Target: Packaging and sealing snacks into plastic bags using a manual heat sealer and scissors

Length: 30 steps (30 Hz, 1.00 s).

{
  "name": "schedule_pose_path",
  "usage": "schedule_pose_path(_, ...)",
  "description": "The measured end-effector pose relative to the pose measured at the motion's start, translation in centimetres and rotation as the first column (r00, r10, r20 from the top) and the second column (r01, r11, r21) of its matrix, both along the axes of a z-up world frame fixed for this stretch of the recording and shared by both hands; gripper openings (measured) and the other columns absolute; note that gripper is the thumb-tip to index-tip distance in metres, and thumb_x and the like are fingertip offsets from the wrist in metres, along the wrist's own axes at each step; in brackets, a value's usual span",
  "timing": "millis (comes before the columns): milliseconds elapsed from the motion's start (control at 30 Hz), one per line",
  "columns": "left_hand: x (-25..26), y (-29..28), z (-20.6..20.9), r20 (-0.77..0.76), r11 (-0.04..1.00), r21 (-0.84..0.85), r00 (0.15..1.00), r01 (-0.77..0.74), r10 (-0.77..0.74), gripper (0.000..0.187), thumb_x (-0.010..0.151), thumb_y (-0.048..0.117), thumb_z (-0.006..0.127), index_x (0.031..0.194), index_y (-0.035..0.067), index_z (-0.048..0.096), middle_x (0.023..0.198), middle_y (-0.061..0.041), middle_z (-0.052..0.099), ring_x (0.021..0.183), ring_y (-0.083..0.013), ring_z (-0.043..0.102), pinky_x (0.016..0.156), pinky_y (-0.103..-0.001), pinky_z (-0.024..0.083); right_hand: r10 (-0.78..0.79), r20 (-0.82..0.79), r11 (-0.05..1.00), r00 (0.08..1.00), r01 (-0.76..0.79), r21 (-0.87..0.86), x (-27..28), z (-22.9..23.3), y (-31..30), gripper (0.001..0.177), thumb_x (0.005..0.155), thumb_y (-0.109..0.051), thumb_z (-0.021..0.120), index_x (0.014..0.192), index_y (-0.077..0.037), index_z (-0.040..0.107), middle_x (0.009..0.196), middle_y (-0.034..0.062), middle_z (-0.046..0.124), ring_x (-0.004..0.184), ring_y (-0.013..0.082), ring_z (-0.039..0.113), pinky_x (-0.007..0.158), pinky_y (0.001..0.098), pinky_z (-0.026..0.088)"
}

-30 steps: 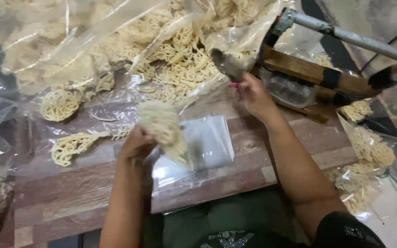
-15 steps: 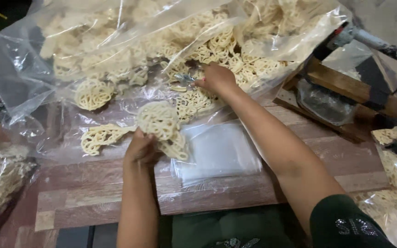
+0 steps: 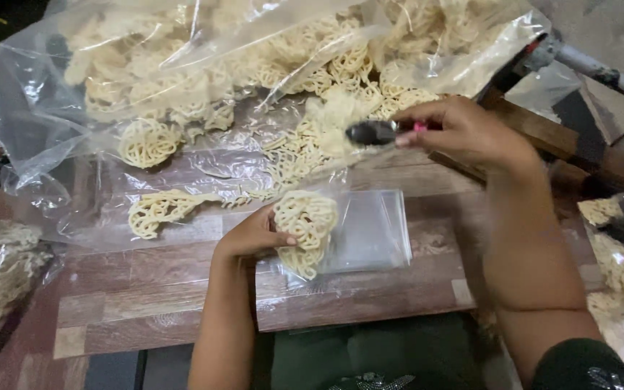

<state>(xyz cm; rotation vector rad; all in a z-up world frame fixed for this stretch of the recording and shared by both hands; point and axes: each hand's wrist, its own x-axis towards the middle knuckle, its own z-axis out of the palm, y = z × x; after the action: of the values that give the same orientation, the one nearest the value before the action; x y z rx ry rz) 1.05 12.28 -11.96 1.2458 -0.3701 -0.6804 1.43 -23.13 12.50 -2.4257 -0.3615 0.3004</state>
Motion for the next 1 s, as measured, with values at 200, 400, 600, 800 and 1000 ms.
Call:
schedule_pose_path(200, -0.9, -2.2, 2.5, 0.124, 0.992, 0.063, 0.985, 0.110, -0.117, 0.073, 0.075, 0.004, 0.088, 0.141, 0.005, 0.057, 0.126, -0.016, 0.070, 0.111, -0.0291, 0.070, 0.090, -0.044, 0.062, 0.258, -0.272, 0.838, 0.927, -0.355, -0.414, -1.7, 2.4, 2.8, 0.034, 0.087, -0.044, 0.073, 0.105, -0.017, 0.082, 0.091, 0.0165, 0.080, 0.093, 0.0451, 0.075, 0.085, 0.0504, 0.055)
schedule_pose_path(400, 0.1, -2.7, -2.5, 0.165, 0.988, 0.117, 0.979, 0.105, -0.123, 0.071, 0.076, 0.006, 0.088, 0.141, 0.003, 0.058, 0.118, -0.015, 0.072, 0.094, -0.0177, 0.065, 0.079, -0.031, 0.056, 0.284, -0.314, 0.749, 0.906, -0.414, -0.517, -1.5, 0.5, 4.6, 0.042, 0.091, -0.055, 0.067, 0.114, -0.022, 0.080, 0.090, 0.0072, 0.078, 0.086, 0.0327, 0.075, 0.081, 0.0400, 0.055)
schedule_pose_path(600, -0.5, -2.0, 2.1, 0.194, 0.999, 0.047, 0.981, -0.012, 0.003, 0.075, 0.076, 0.002, 0.087, 0.144, 0.002, 0.055, 0.120, -0.012, 0.070, 0.100, -0.0170, 0.067, 0.083, -0.032, 0.060, 0.035, -0.092, 0.812, 0.995, -0.082, -0.577, -4.4, 0.9, 2.5, 0.038, 0.099, -0.050, 0.061, 0.107, -0.017, 0.077, 0.085, 0.0066, 0.076, 0.074, 0.0271, 0.075, 0.070, 0.0321, 0.058)
schedule_pose_path(800, -1.9, -3.2, 1.9, 0.121, 0.994, 0.090, 0.990, 0.060, -0.070, 0.069, 0.075, 0.010, 0.089, 0.136, 0.005, 0.058, 0.120, -0.010, 0.063, 0.102, -0.0230, 0.065, 0.085, -0.037, 0.059, 0.293, 0.092, 0.783, 0.952, -0.184, -0.595, -4.3, -4.5, 3.3, 0.025, 0.093, -0.050, 0.065, 0.106, -0.030, 0.071, 0.095, 0.0008, 0.074, 0.096, 0.0323, 0.072, 0.078, 0.0472, 0.058)
schedule_pose_path(1000, -1.0, -2.1, -0.9, 0.089, 0.995, 0.095, 0.996, -0.015, 0.007, 0.068, 0.084, 0.008, 0.080, 0.146, 0.007, 0.051, 0.132, -0.013, 0.062, 0.113, -0.0237, 0.061, 0.092, -0.040, 0.057, 0.136, 0.076, 0.911, 0.988, -0.094, -0.403, -6.3, -3.7, 1.5, 0.049, 0.090, -0.037, 0.072, 0.134, -0.015, 0.068, 0.121, 0.0154, 0.073, 0.128, 0.0388, 0.062, 0.103, 0.0524, 0.052)
